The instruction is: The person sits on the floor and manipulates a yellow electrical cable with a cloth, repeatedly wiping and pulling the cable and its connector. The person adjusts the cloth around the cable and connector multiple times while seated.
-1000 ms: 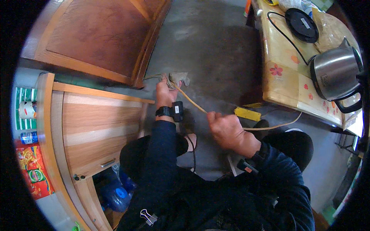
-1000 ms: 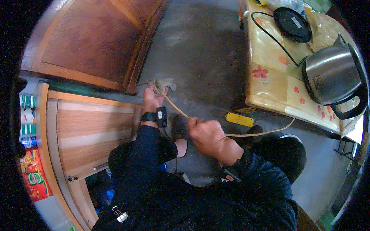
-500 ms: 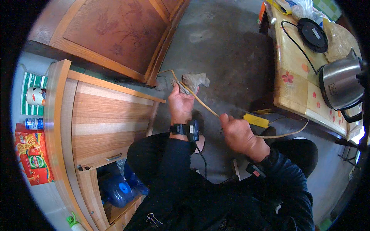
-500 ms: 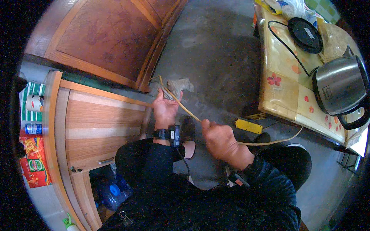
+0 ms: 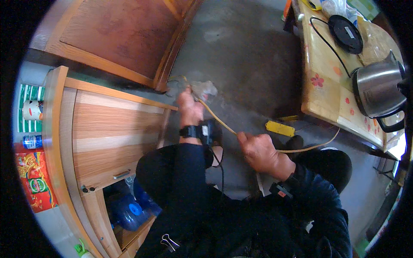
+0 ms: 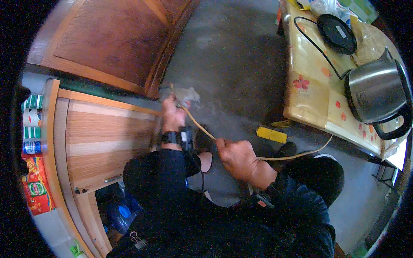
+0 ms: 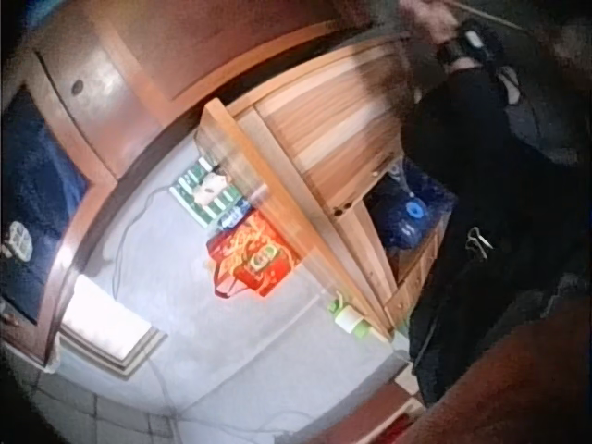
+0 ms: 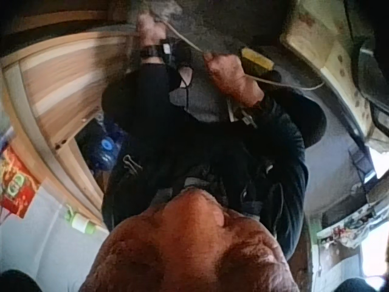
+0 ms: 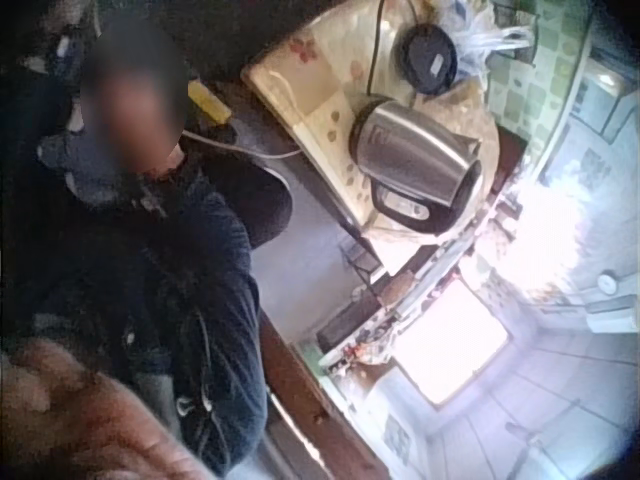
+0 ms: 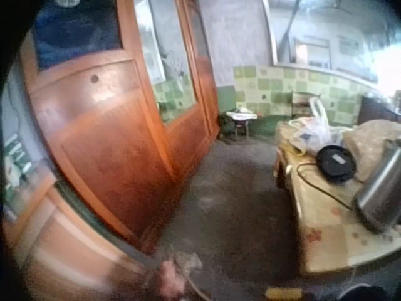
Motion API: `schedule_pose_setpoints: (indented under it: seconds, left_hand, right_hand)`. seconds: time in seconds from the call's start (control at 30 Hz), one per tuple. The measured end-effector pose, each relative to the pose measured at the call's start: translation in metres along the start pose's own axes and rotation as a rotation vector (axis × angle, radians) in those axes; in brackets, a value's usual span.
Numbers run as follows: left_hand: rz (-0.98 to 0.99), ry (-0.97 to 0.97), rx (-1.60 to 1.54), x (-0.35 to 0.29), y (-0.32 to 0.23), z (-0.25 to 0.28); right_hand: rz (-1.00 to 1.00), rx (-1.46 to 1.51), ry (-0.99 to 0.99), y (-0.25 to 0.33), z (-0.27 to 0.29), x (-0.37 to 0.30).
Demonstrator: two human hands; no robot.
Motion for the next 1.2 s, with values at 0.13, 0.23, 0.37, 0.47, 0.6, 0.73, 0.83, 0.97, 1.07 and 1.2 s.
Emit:
schedule_pose_setpoints:
  seconds: [0.13,0.23,0.37,0.47,0.6,0.73,0.83,0.97,1.07,1.2]
  left_hand:
    - [-0.024,0.047,-0.024,0.013,-0.019,0.000]
    - [-0.038,0.083,-0.076,0.008,-0.029,-0.001]
    - [-0.007,0.044,-0.084,-0.015,-0.023,-0.007]
    - [-0.022,0.168,-0.034,-0.051,0.002,-0.030]
    - [-0.075,0.310,0.088,-0.113,0.049,-0.062]
    - [-0.056,0.340,0.122,-0.157,0.098,-0.066]
    - [-0.064,0.357,0.108,-0.154,0.109,-0.061]
    - [-0.089,0.196,0.154,-0.098,0.078,-0.047]
    - [-0.038,0.148,0.137,-0.067,0.044,-0.043]
    - [-0.182,0.162,0.093,-0.090,0.040,-0.048]
  right_hand:
    - [-0.038,-0.119,0.185,-0.006,0.005,-0.003]
    - [-0.035,-0.021,0.251,-0.019,0.030,-0.018]
    - [-0.119,0.105,0.282,-0.040,0.051,-0.038]
    - [-0.080,0.078,0.210,-0.037,0.051,-0.039]
    - [-0.107,0.216,0.018,-0.037,0.052,-0.031]
    - [-0.147,0.268,-0.102,-0.047,0.056,-0.025]
    - [-0.160,0.266,-0.102,-0.047,0.054,-0.024]
    - [-0.111,0.285,-0.093,-0.031,0.051,-0.021]
    - [-0.109,0.292,-0.089,-0.024,0.049,-0.022]
    - [-0.110,0.300,-0.096,-0.033,0.044,-0.011]
Point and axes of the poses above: each hand's wrist, its own x-axis towards the middle knuckle, its own z-axis out of the back of the hand, y = z × x, the point moved 9 cm from there along x, towards the middle knuckle
